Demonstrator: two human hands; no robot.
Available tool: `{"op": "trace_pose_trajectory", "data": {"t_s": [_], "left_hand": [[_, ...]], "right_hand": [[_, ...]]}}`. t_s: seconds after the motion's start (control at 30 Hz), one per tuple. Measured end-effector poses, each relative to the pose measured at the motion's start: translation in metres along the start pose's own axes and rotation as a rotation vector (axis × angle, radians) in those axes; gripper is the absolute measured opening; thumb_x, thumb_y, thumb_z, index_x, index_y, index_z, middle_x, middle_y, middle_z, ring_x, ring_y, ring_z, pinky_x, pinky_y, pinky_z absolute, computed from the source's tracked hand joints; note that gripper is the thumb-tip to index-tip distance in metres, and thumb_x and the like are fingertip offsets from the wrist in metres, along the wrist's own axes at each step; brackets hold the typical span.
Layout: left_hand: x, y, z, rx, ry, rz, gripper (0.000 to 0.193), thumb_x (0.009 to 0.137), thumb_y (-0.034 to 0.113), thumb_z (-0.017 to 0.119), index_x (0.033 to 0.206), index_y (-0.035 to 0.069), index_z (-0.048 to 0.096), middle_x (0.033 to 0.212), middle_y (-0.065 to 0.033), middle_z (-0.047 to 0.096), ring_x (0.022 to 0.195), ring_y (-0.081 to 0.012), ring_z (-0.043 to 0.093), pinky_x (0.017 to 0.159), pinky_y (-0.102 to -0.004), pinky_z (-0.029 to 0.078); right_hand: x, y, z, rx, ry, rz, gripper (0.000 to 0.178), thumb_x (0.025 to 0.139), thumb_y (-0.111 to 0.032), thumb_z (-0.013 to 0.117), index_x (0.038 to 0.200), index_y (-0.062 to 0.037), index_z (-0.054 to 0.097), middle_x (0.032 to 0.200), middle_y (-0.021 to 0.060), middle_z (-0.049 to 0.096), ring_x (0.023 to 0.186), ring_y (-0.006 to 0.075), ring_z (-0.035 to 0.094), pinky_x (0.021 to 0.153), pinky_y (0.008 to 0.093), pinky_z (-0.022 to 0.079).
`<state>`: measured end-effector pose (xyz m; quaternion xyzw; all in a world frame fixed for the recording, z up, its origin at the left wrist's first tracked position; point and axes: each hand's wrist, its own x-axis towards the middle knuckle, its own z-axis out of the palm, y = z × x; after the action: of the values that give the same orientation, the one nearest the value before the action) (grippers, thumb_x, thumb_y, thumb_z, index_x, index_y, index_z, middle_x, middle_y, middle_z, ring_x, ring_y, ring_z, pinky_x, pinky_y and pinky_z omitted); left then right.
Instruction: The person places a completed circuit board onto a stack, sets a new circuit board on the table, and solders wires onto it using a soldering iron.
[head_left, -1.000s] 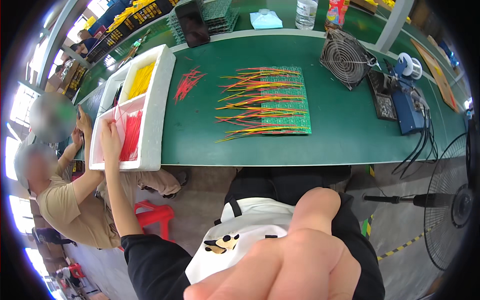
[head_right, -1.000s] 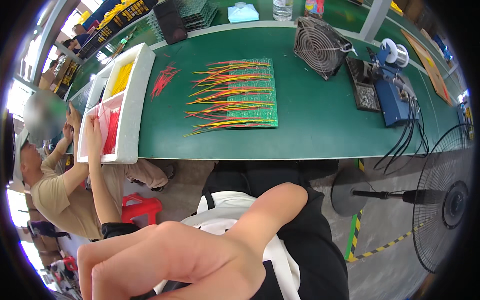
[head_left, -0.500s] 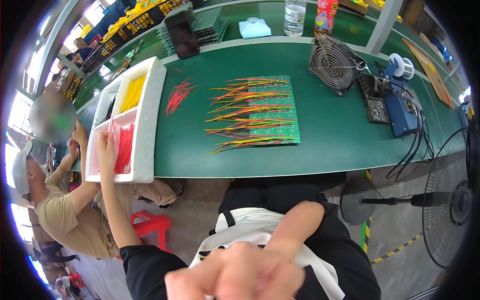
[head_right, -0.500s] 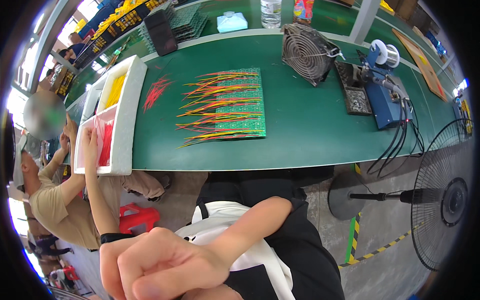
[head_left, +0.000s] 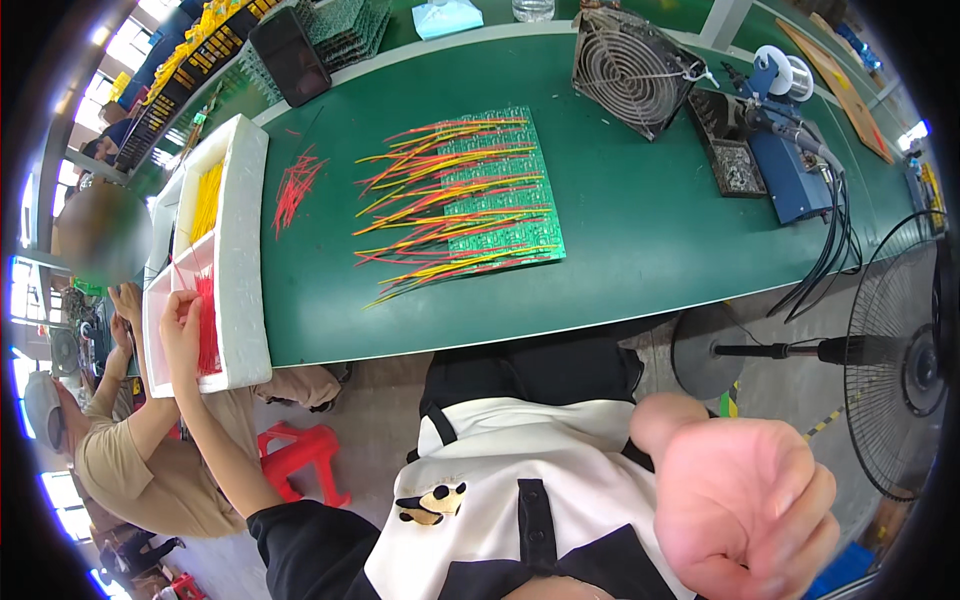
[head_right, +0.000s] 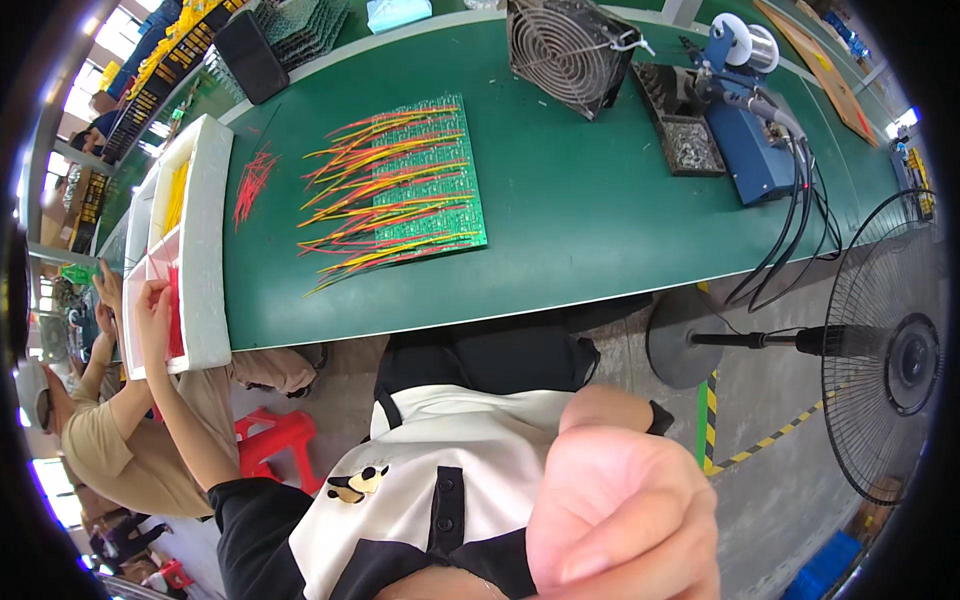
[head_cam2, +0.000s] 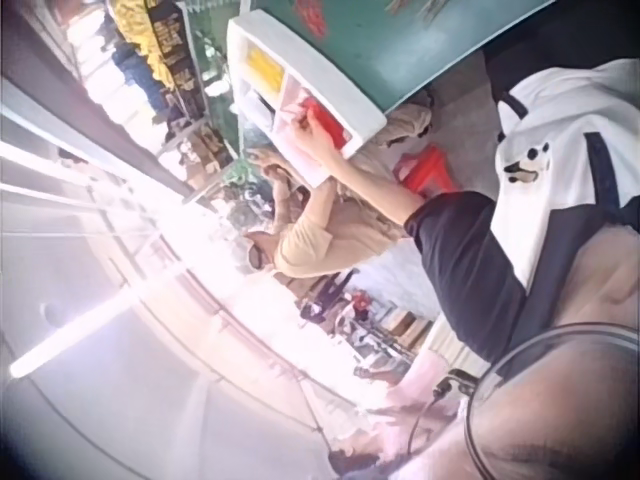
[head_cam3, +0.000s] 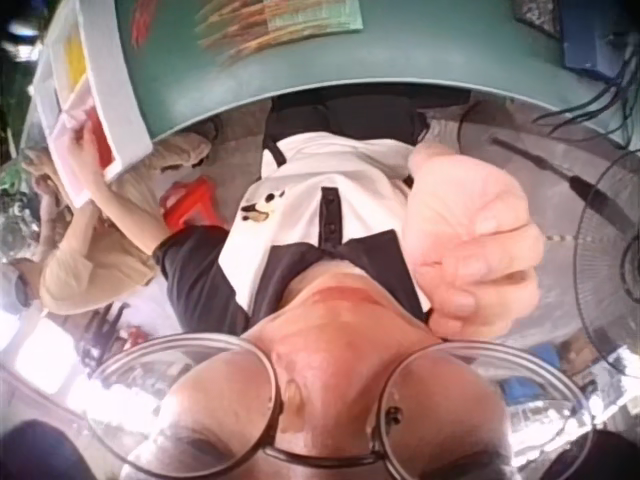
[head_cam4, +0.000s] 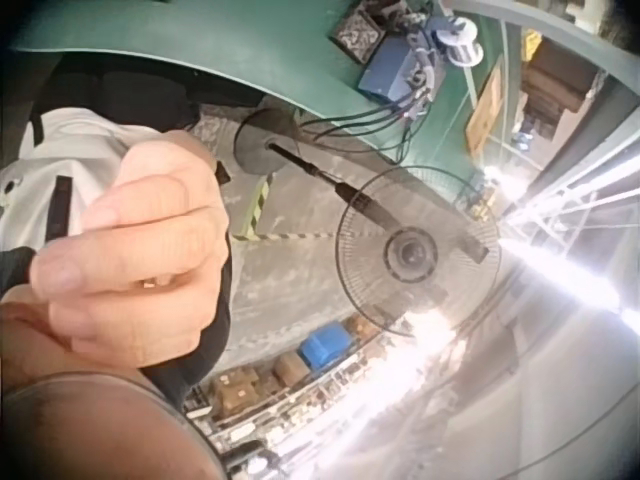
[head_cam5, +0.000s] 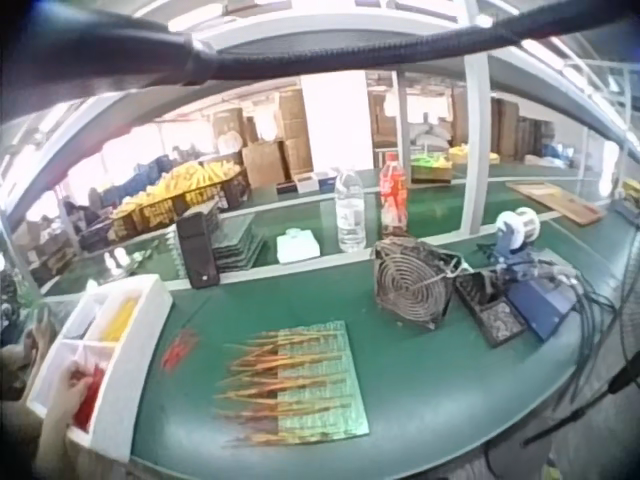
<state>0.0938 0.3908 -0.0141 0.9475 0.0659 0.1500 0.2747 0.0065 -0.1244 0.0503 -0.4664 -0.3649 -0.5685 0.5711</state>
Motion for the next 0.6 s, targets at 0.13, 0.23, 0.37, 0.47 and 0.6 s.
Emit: {"op": "trace_pose_trajectory", "data": {"t_s": [0.13, 0.23, 0.37, 0.47, 0.6], "left_hand": [[-0.003, 0.006, -0.002, 0.022, -0.029, -0.026, 0.009, 0.085, 0.006, 0.054, 0.086, -0.002, 0.056, 0.073, -0.0029, 0.055, 0.069, -0.008, 0.049, 0.065, -0.0218, 0.04], [-0.006, -0.007, -0.003, -0.067, -0.054, -0.006, 0.01, 0.086, 0.006, 0.052, 0.086, -0.002, 0.056, 0.073, -0.0011, 0.054, 0.068, -0.0068, 0.047, 0.063, -0.0203, 0.039], [-0.003, -0.003, 0.002, -0.054, -0.094, -0.019, 0.012, 0.087, 0.008, 0.051, 0.086, -0.003, 0.056, 0.073, 0.0002, 0.054, 0.068, -0.0055, 0.047, 0.063, -0.0189, 0.038], [0.0, -0.001, 0.004, -0.118, -0.091, -0.002, 0.014, 0.088, 0.01, 0.051, 0.086, -0.003, 0.057, 0.073, 0.0006, 0.054, 0.066, -0.0051, 0.047, 0.062, -0.0189, 0.038], [-0.002, 0.002, -0.003, -0.105, -0.074, -0.004, 0.014, 0.088, 0.01, 0.051, 0.086, -0.002, 0.057, 0.073, 0.0006, 0.055, 0.067, -0.0051, 0.048, 0.062, -0.0188, 0.039]], "right_hand": [[0.012, 0.008, -0.02, 0.361, -0.209, 0.06, 0.011, 0.085, -0.012, 0.055, 0.095, -0.0171, 0.058, 0.094, -0.0083, 0.055, 0.095, 0.0079, 0.054, 0.081, 0.0286, 0.043], [0.012, 0.005, -0.027, 0.463, -0.194, 0.105, 0.013, 0.085, -0.011, 0.055, 0.097, -0.0158, 0.06, 0.104, -0.0097, 0.056, 0.1, 0.0053, 0.054, 0.084, 0.0283, 0.043], [0.017, -0.012, -0.05, 0.533, -0.227, 0.295, 0.014, 0.086, -0.011, 0.053, 0.097, -0.0162, 0.06, 0.102, -0.0111, 0.057, 0.096, 0.0048, 0.055, 0.085, 0.0271, 0.043], [0.018, -0.01, -0.023, 0.523, -0.044, 0.206, 0.012, 0.083, -0.014, 0.053, 0.092, -0.0171, 0.062, 0.098, -0.011, 0.058, 0.091, 0.005, 0.055, 0.081, 0.0239, 0.043], [0.016, 0.008, -0.004, 0.523, 0.071, 0.11, 0.01, 0.082, -0.016, 0.054, 0.089, -0.0141, 0.061, 0.091, -0.0055, 0.06, 0.083, 0.008, 0.055, 0.075, 0.0224, 0.043]]}}
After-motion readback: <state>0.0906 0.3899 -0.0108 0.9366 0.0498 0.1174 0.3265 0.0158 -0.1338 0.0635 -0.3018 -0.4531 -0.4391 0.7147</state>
